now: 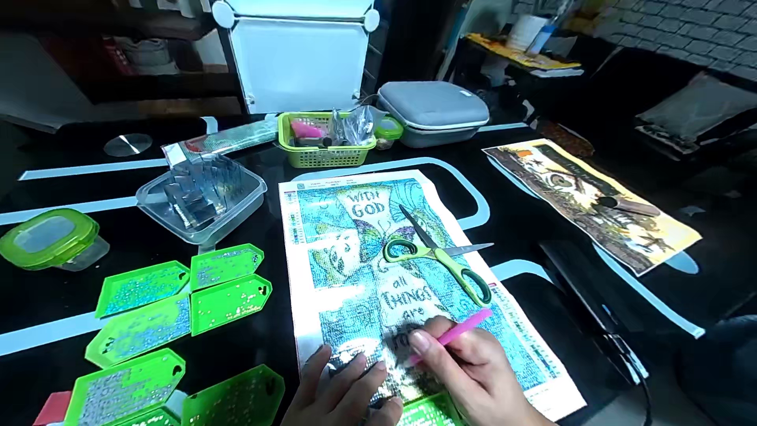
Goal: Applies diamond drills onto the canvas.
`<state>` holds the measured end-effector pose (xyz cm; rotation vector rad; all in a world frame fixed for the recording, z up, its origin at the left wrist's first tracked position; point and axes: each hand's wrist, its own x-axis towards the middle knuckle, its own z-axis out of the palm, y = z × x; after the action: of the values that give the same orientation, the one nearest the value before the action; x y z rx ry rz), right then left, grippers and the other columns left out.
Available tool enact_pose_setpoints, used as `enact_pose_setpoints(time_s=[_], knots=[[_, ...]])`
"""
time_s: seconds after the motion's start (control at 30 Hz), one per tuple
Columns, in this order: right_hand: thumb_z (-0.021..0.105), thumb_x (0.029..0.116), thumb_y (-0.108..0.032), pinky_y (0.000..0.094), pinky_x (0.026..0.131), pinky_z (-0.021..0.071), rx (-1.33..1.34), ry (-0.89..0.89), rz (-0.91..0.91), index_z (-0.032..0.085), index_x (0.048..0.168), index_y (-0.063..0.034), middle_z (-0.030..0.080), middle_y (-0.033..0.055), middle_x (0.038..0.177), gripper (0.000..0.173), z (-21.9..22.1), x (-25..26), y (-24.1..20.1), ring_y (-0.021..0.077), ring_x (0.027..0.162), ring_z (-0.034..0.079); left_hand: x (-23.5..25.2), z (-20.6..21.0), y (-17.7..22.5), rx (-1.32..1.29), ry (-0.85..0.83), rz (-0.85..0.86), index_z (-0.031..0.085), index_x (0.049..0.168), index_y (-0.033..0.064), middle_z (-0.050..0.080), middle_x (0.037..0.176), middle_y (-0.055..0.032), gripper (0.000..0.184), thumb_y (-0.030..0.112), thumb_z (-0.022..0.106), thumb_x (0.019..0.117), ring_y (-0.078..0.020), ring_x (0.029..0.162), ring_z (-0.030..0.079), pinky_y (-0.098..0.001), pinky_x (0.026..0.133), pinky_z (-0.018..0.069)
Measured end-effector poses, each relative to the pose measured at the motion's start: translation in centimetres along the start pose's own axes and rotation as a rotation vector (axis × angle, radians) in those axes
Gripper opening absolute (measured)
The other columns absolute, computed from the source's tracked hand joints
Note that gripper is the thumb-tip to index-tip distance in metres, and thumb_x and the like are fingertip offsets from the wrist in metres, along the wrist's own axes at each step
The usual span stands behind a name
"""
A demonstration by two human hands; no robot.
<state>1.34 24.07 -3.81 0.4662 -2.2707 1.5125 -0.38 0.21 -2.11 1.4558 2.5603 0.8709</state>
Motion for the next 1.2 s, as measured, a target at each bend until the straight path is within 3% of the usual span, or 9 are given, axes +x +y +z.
enact_pose_setpoints(time_s=[0.2,0.53,0.63,0.8,1.2], knots=[[0.052,0.1094,-0.023,0.0174,0.059,0.0499,0.007,-0.057,0.022,0.059,0.088,-0.0016,0.06,0.0071,0.069,0.031,-0.2,-1.8,-1.9,0.0044,0.063,0.06,0.1,0.0,0.0,-0.003,0.007,0.007,0.073,0.126,0.0174,0.067,0.139,-0.0095,0.044,0.047,0.068,0.0943,-0.0306,0.134,0.058,-0.0602,0.12,0.0247],[0.053,0.1085,-0.02,0.0167,0.06,0.0482,-0.028,-0.097,-0.029,0.06,0.087,-0.0006,0.06,0.0085,0.069,0.03,0.1,-2.0,-1.9,0.0062,0.063,0.058,0.0,0.0,0.0,0.002,0.003,0.005,0.072,0.126,0.0172,0.066,0.139,-0.0097,0.043,0.047,0.066,0.0959,-0.0305,0.135,0.057,-0.0607,0.12,0.0239],[0.052,0.1092,-0.021,0.0163,0.06,0.0494,0.038,-0.063,0.03,0.059,0.088,-0.0009,0.06,0.0067,0.07,0.03,0.0,-1.9,-1.8,0.0035,0.064,0.059,0.0,-0.1,0.0,0.001,-0.005,0.003,0.072,0.126,0.0173,0.066,0.139,-0.0098,0.044,0.048,0.065,0.0961,-0.0307,0.135,0.058,-0.0613,0.119,0.0247],[0.053,0.1093,-0.022,0.0122,0.057,0.0507,0.14,0.092,0.115,0.063,0.091,-0.0078,0.064,-0.0051,0.072,0.025,0.3,-0.5,-0.7,-0.0045,0.063,0.06,0.0,-0.1,0.0,0.003,-0.012,0.006,0.072,0.127,0.0173,0.066,0.139,-0.0096,0.045,0.049,0.065,0.0965,-0.0305,0.135,0.057,-0.0607,0.119,0.0245],[0.053,0.1091,-0.023,0.0127,0.057,0.0492,0.03,0.068,0.036,0.062,0.091,-0.0051,0.062,-0.0008,0.071,0.027,0.7,-0.5,-0.1,-0.0024,0.063,0.06,-0.1,0.1,-0.1,0.016,0.003,0.009,0.072,0.127,0.0179,0.066,0.139,-0.0087,0.045,0.05,0.064,0.0969,-0.0296,0.135,0.057,-0.0594,0.12,0.0239]])
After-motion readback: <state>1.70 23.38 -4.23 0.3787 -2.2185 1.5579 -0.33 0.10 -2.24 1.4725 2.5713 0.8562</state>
